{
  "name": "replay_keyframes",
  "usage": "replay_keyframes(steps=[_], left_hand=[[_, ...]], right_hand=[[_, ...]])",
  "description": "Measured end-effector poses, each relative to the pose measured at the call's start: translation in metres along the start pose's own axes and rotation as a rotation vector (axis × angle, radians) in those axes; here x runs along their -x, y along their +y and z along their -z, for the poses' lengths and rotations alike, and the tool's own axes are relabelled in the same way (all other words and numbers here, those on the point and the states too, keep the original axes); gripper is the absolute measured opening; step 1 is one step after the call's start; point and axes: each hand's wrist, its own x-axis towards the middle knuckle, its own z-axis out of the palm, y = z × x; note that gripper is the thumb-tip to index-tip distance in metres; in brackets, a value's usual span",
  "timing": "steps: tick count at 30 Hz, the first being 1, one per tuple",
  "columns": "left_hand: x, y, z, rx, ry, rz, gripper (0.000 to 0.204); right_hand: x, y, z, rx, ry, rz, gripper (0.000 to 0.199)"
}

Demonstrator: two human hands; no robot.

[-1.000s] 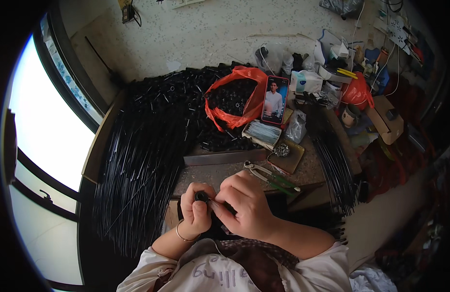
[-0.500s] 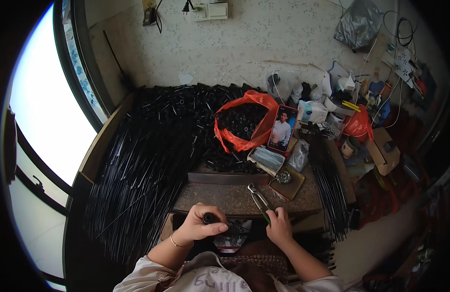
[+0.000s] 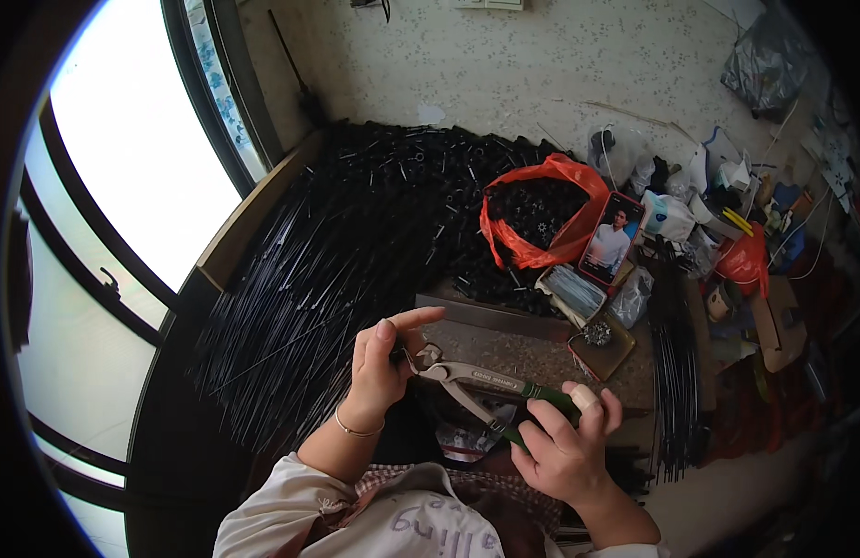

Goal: Assembling or processing bundles of long black rods or wires at a manufacturing workstation.

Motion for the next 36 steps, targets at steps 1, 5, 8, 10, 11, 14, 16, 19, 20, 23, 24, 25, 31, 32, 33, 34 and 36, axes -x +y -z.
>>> replay_keyframes(steps=[1, 5, 8, 10, 11, 14, 16, 19, 20, 23, 24, 25, 31, 32, 33, 34, 36], left_hand=[[0.002, 0.0, 0.002, 0.011, -0.013, -0.026, 0.038], [0.003, -0.006, 0.007, -0.017, -0.025, -0.083, 0.038], [0.004, -0.005, 0.009, -0.015, -0.013, -0.102, 0.038], [0.003, -0.001, 0.012, -0.028, 0.014, -0.106, 0.04], [0.003, -0.002, 0.012, -0.023, 0.013, -0.104, 0.04], [-0.002, -0.003, 0.012, 0.084, -0.161, -0.039, 0.058], [-0.005, -0.004, 0.009, 0.068, -0.172, -0.042, 0.054], [-0.007, -0.006, -0.005, 0.072, -0.188, -0.018, 0.046], [-0.009, -0.007, -0.004, -0.01, -0.168, -0.039, 0.036], [-0.012, -0.011, -0.005, -0.046, -0.02, -0.037, 0.026], [-0.012, -0.008, -0.009, -0.033, 0.055, -0.043, 0.025], [-0.015, -0.008, -0.013, 0.009, 0.119, -0.051, 0.027], [-0.015, -0.005, -0.03, -0.064, -0.113, -0.116, 0.047], [-0.017, -0.005, -0.031, -0.076, -0.108, -0.11, 0.043], [-0.018, -0.005, -0.033, -0.087, -0.103, -0.103, 0.039], [-0.016, -0.006, -0.03, -0.099, -0.081, -0.1, 0.039], [-0.012, -0.011, -0.022, -0.13, -0.001, -0.124, 0.038]], right_hand=[[0.0, 0.0, 0.0, 0.045, 0.015, 0.038, 0.014], [-0.001, -0.001, 0.0, 0.063, -0.009, 0.076, 0.014], [-0.006, -0.001, -0.002, -0.017, 0.005, 0.063, 0.013], [-0.007, 0.004, -0.005, -0.704, -0.127, -0.114, 0.018], [0.001, 0.005, -0.011, -0.701, -0.13, -0.118, 0.018], [0.02, 0.004, -0.033, -2.009, -0.522, -0.768, 0.027], [0.014, 0.002, -0.041, -1.801, -0.721, -0.697, 0.025], [0.003, 0.008, -0.039, -1.459, -0.97, -0.612, 0.026], [-0.004, 0.01, -0.035, -1.136, -0.702, -0.411, 0.041], [-0.006, 0.038, -0.037, -0.354, -0.002, -0.144, 0.054], [-0.005, 0.04, -0.032, -0.342, 0.007, -0.152, 0.054], [-0.006, 0.041, -0.025, -0.517, -0.107, -0.175, 0.044], [0.007, 0.03, -0.033, -2.075, -1.067, -0.624, 0.035], [0.006, 0.028, -0.033, -2.073, -1.075, -0.622, 0.035], [-0.001, 0.024, -0.029, -1.554, -0.788, -0.562, 0.031], [-0.006, 0.019, -0.026, -1.049, -0.516, -0.465, 0.03], [-0.006, 0.016, -0.02, -0.927, -0.434, -0.407, 0.03]])
